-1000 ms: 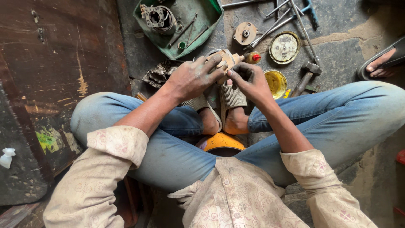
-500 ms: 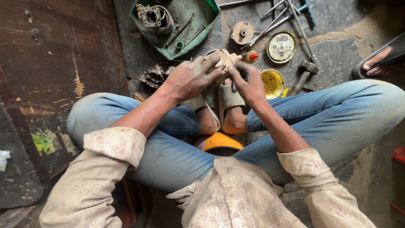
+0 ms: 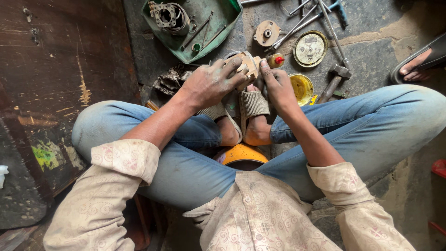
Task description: The person sits on the workshop floor repairing an electric starter motor. They hold the armature, fit brushes and small parts into the housing, tap components with a metal rod, and wipe the motor body with a rag while handling parts from a tray.
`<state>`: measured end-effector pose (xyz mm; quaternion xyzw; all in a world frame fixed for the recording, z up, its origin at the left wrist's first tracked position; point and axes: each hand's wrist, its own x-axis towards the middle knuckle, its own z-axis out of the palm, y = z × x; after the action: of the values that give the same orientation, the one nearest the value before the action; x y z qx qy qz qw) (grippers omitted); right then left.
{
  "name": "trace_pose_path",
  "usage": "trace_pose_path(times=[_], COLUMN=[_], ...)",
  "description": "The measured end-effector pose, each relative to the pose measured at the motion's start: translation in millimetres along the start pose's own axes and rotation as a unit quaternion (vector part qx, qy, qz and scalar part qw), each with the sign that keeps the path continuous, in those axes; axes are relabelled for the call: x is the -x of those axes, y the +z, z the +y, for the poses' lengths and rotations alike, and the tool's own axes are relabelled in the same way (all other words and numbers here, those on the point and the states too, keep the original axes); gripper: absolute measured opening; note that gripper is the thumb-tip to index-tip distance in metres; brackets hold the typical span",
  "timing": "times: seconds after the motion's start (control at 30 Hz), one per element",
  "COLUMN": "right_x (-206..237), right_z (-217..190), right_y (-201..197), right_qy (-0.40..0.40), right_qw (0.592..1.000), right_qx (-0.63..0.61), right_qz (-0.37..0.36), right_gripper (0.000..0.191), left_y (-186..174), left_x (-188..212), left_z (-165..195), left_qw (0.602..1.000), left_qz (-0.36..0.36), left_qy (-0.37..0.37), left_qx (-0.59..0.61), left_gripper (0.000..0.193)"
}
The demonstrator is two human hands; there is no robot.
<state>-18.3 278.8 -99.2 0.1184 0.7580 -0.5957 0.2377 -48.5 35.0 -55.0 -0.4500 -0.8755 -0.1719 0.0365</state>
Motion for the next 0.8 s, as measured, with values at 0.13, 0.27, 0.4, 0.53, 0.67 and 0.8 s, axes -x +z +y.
trace_pose_path(times=[0.13, 0.27, 0.4, 0.53, 0.67, 0.8], right_x=[3.0, 6.1, 4.8, 1.4, 0.9, 3.0], right_z=[-6.1, -14.8, -15.7, -8.7, -3.6, -7.7], right_y=[-1.8, -0.9, -2.4, -3.3, -2.1, -1.7], right_qy=[-0.015, -0.01, -0.009, -0.031, -0.047, -0.078], right_qw=[0.999, 0.999, 0.998, 0.997, 0.997, 0.994], right_qx=[-0.022, -0.027, -0.022, -0.054, -0.016, -0.033], right_qz=[-0.038, -0.015, -0.055, -0.045, -0.057, -0.074], right_gripper=[0.056, 0.049, 0.053, 0.05, 0.055, 0.047], left_y=[1.7, 2.4, 2.6, 3.3, 3.0, 2.3], left_x=[0.1, -0.2, -0.1, -0.4, 0.3, 0.4], left_z=[-0.1, -0.3, 0.2, 0.4, -0.4, -0.1], left_qw=[1.0, 1.0, 1.0, 1.0, 1.0, 1.0], left_qz=[0.007, 0.011, -0.006, 0.009, -0.002, 0.004], left_qy=[-0.001, 0.002, -0.002, 0.002, 0.005, 0.002], left_qx=[-0.001, -0.002, -0.005, -0.012, -0.009, -0.009], left_gripper=[0.037, 0.038, 0.038, 0.037, 0.037, 0.036])
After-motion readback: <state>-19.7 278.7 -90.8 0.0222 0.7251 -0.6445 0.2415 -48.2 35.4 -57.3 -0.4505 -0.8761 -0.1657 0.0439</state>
